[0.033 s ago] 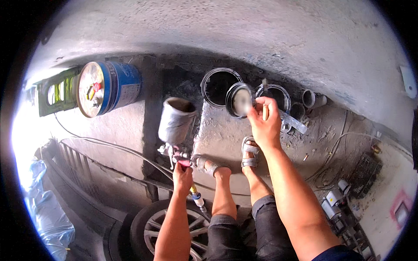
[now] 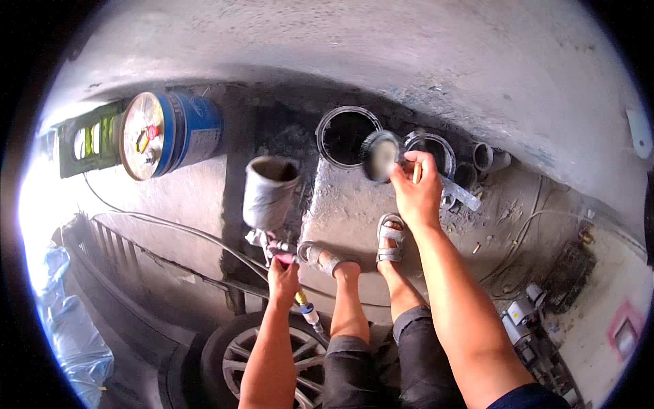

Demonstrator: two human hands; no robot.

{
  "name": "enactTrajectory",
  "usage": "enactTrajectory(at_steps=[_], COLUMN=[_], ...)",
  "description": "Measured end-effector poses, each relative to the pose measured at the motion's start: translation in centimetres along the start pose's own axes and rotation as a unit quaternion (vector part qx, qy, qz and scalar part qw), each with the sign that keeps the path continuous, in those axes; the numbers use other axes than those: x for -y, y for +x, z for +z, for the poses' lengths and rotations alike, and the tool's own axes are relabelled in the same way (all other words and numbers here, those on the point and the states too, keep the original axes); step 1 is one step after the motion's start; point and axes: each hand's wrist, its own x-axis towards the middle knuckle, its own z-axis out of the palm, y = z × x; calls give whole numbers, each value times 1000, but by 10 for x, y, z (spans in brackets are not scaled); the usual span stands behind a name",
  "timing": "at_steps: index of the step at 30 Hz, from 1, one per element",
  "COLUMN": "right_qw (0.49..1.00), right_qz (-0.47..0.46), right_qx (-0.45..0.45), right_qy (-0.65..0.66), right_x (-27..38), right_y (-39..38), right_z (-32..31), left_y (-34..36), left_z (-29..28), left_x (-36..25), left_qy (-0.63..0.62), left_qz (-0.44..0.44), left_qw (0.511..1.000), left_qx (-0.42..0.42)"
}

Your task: The person stirs paint in a spray gun cup with a brush, then pours paint from a can into the cup. They walk to a shelf, retrieve a plastic cup, and pour liquid from two jugs into the cup.

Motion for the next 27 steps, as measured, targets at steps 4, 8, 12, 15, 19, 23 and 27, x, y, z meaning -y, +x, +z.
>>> enactTrajectory(at_steps=[4,8,12,15,19,23,27], right_qw=[993,977,955,943,925,898,879], right_qz=[-12,45,117,134,139,161,185], right_qx=[-47,63,139,185,277,337,377], right_qy=[-103,197,233,243,222,231,224], right_x=[-36,-21,9,23,29,37,46], right_y=[7,-34,-89,-128,-180,-213,-236], right_z=[-7,14,56,92,132,157,177], left_y=[-9,-22,-36,-40,-46,-55,-58], left_z=[-23,-49,-70,-74,-87,-115,-141], left_x=[3,12,0,-16,-15,-15,-5], left_qy=[-102,-152,-174,-228,-284,-300,-284], left_qz=[-82,-79,-77,-39,31,27,20], left_qw=[991,984,979,968,958,953,954], left_qx=[37,58,75,99,24,-46,-99])
